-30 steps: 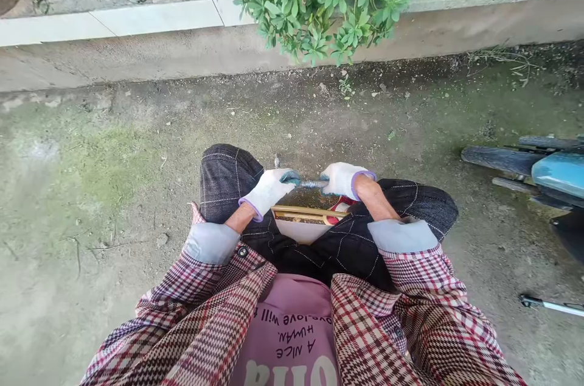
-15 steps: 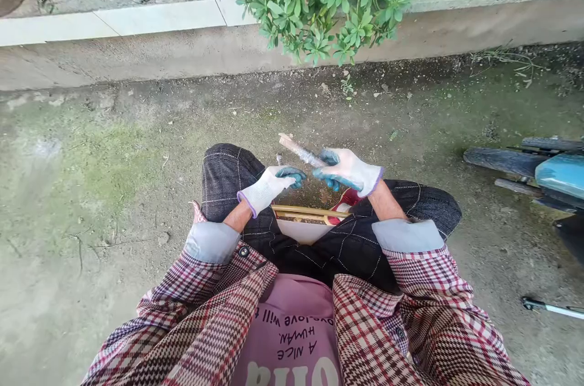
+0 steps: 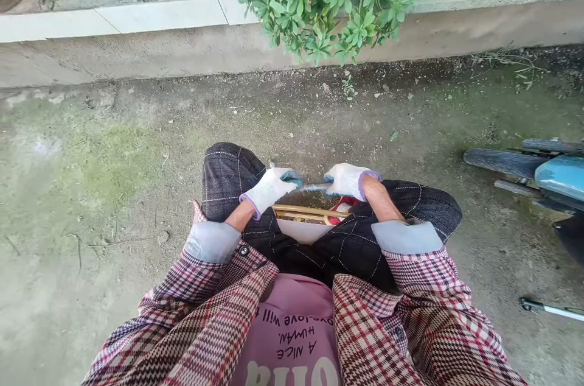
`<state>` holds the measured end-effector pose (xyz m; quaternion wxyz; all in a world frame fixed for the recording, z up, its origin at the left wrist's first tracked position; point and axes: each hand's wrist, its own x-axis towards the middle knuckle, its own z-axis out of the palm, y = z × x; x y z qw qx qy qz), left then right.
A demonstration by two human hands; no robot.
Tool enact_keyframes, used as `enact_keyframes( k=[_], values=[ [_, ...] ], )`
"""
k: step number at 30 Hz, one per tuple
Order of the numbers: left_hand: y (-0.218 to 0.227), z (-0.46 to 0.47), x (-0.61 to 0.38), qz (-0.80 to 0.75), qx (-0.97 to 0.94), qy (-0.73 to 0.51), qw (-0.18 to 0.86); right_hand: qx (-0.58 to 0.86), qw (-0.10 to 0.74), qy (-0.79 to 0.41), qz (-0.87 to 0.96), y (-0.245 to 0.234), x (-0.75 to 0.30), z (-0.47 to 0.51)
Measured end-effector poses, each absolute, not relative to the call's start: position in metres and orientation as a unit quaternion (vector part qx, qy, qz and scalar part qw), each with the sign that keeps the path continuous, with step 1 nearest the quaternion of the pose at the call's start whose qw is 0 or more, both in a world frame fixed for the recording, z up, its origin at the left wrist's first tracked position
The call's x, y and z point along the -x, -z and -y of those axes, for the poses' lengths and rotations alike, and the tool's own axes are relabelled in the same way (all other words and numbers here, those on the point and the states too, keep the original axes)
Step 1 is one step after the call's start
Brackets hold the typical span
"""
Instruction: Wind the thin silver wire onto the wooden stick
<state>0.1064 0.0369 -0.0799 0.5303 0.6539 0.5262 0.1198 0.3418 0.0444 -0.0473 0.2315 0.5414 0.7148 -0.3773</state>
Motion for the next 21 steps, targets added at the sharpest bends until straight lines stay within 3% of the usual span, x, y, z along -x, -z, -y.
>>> enact_keyframes(
  k=[5,10,21],
  values=[
    [0.082,-0.038,-0.107,-0.505,-0.582,-0.195,0.607,-0.599,0.168,0.31,-0.719,0.046,-0.337,-0.052],
    [0.067,-0.041,-0.107,-0.483,-0.511,-0.241,0.669,-0.616,0.055,0.413,-0.669,0.04,-0.338,-0.049],
    [0.064,-0.033,-0.109,-0.456,-0.44,-0.237,0.736,-0.582,0.056,0.359,-0.727,0.053,-0.332,-0.047]
  ],
)
